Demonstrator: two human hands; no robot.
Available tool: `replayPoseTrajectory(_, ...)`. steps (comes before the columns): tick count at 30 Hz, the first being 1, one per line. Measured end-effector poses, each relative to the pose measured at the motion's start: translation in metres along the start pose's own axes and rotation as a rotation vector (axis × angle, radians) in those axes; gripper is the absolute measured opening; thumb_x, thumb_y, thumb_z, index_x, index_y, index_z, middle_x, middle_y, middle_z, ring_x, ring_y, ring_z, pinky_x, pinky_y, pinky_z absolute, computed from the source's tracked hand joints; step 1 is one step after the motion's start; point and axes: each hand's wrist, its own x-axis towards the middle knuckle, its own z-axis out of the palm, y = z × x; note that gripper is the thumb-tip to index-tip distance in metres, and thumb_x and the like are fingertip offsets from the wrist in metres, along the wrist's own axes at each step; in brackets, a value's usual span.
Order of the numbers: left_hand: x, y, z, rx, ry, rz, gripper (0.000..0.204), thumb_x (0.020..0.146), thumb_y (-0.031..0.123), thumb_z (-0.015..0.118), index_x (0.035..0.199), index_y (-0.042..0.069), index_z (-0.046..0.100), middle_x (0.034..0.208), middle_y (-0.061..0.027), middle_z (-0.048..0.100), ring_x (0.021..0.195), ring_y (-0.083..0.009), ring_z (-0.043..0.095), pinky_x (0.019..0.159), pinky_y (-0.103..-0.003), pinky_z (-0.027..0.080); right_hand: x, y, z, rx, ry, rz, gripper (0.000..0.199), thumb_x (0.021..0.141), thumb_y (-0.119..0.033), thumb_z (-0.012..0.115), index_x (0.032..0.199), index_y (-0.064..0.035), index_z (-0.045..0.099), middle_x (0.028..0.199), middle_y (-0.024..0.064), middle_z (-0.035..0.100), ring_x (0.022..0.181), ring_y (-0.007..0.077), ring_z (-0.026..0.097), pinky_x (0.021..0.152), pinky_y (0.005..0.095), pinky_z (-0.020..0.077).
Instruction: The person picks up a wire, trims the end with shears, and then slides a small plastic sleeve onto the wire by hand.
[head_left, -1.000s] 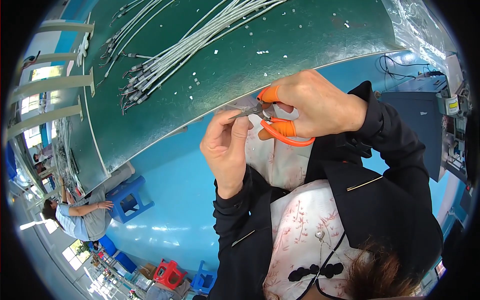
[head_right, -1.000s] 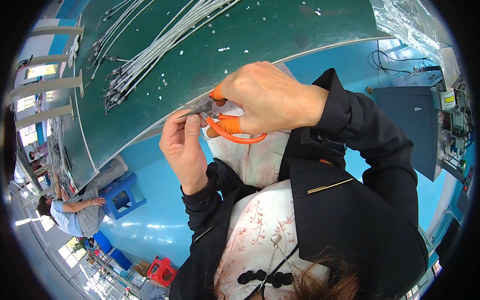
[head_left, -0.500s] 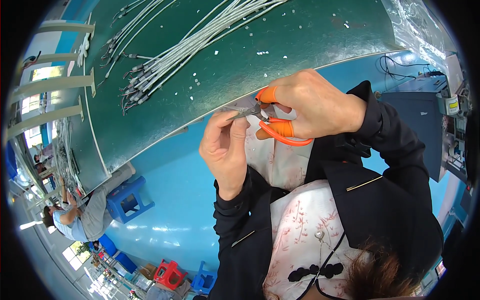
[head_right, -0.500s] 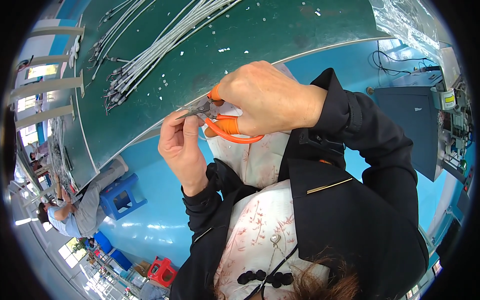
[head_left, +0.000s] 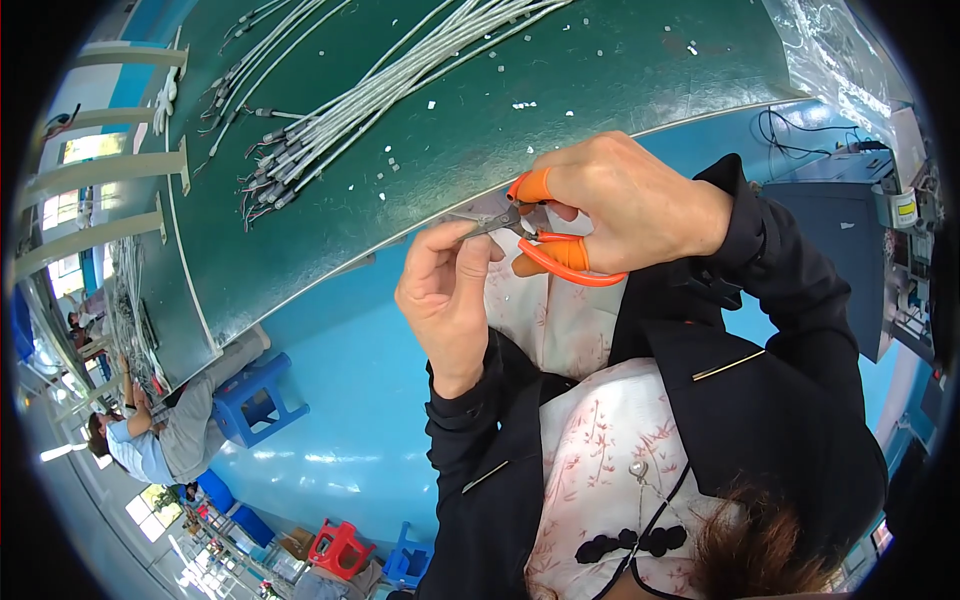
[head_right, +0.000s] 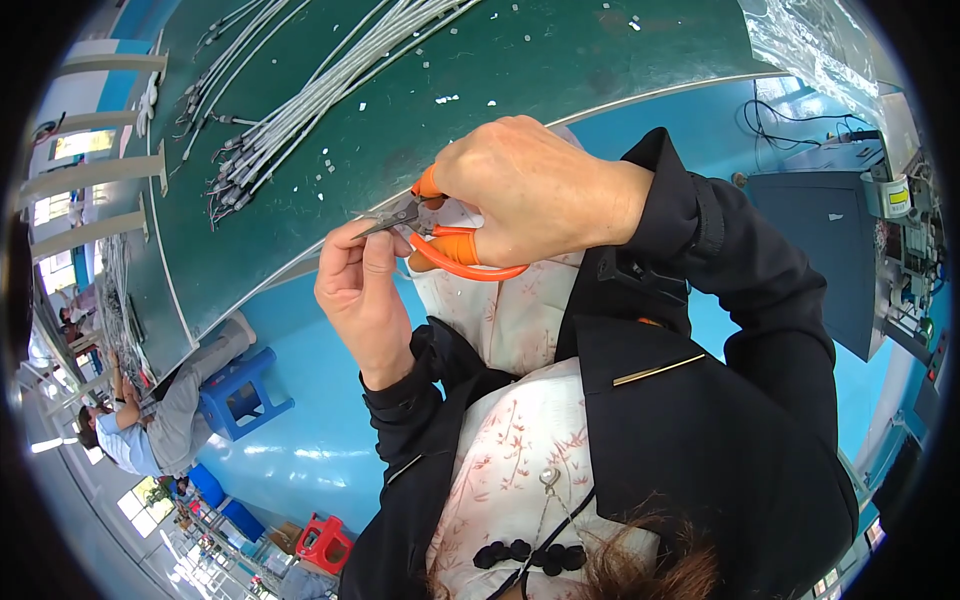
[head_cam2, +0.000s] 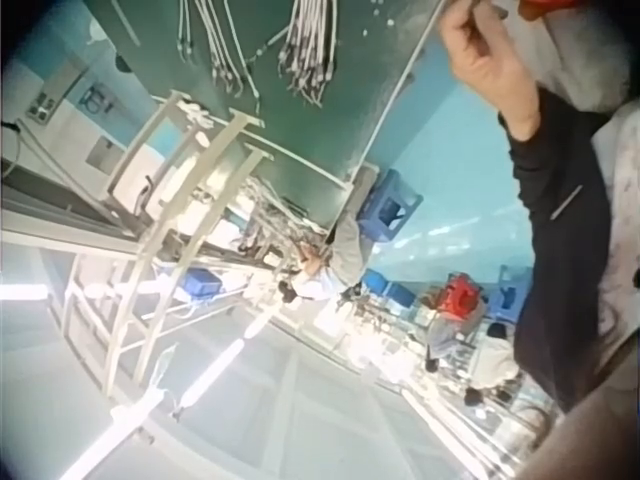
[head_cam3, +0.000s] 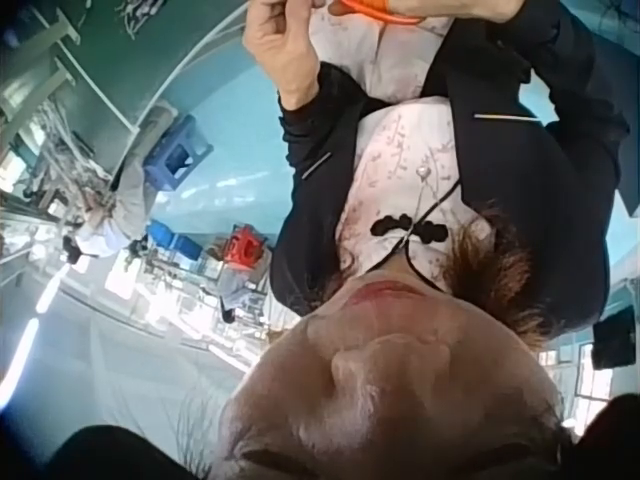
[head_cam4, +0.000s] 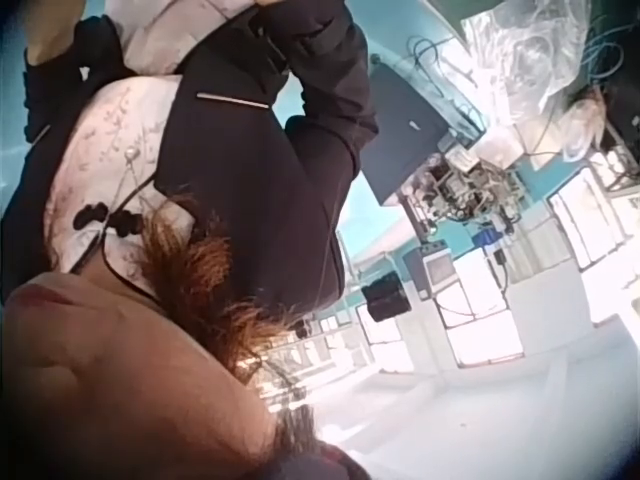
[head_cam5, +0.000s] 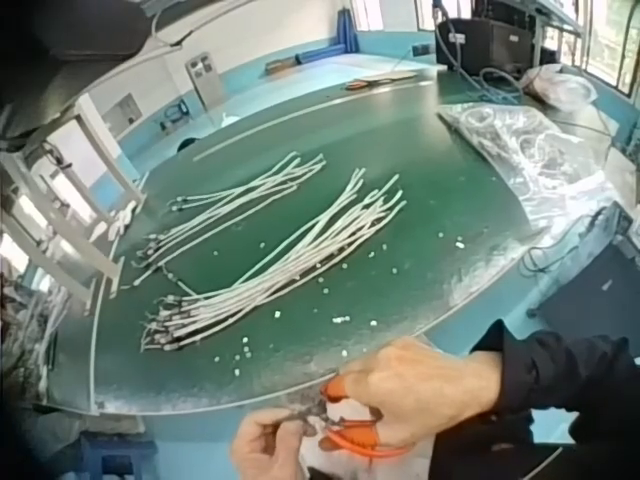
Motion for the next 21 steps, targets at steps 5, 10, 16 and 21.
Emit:
replayPoseTrajectory(5,0.0006,-0.0031,-0.0006,-0.067,-0.008,0.007,0.011,0.088,0.0,0.06,0.099,-0.002,0.059,0.085,-0.0064,0.063,0.075,-0.0118,0.059,0.07,-0.024,0.047,-0.0013,0.002,-0.0007,0.019,-0.017,-0.009,0.037,0.069,-0.023,0.079,0.091,0.0041,0.064,0.072,0.0141,0.062,0.056,0.0275,0.058,0.05,0.0331,0.0456)
replayPoseTrajectory(10,0.0002,-0.0018,0.0044,-0.058,0.024,-0.002,0.011,0.088,0.001,0.06,0.099,-0.003,0.059,0.086,-0.0066,0.063,0.076,-0.0121,0.06,0.07,-0.025,0.047,-0.0018,0.0035,-0.0004,0.003,-0.022,0.012,0.037,0.069,-0.022,0.078,0.091,0.004,0.064,0.072,0.0134,0.062,0.056,0.0271,0.058,0.05,0.033,0.0457)
replayPoseTrajectory(16,0.0006,-0.0009,0.0004,-0.053,-0.026,-0.005,0.01,0.088,0.001,0.06,0.098,-0.002,0.059,0.086,-0.007,0.063,0.076,-0.0129,0.06,0.071,-0.026,0.047,0.0008,0.002,-0.0005,0.026,0.007,-0.029,0.036,0.069,-0.021,0.077,0.091,0.0041,0.065,0.071,0.0135,0.062,0.055,0.0273,0.058,0.051,0.033,0.0458)
replayPoseTrajectory(21,0.0013,-0.003,-0.0006,-0.136,-0.041,-0.027,0.01,0.089,0.002,0.059,0.099,-0.002,0.059,0.086,-0.0075,0.063,0.075,-0.0134,0.06,0.07,-0.026,0.047,-0.0005,0.0057,0.002,0.037,0.001,-0.024,0.037,0.069,-0.021,0.078,0.092,0.004,0.064,0.07,0.0129,0.061,0.056,0.0275,0.058,0.05,0.0331,0.0458)
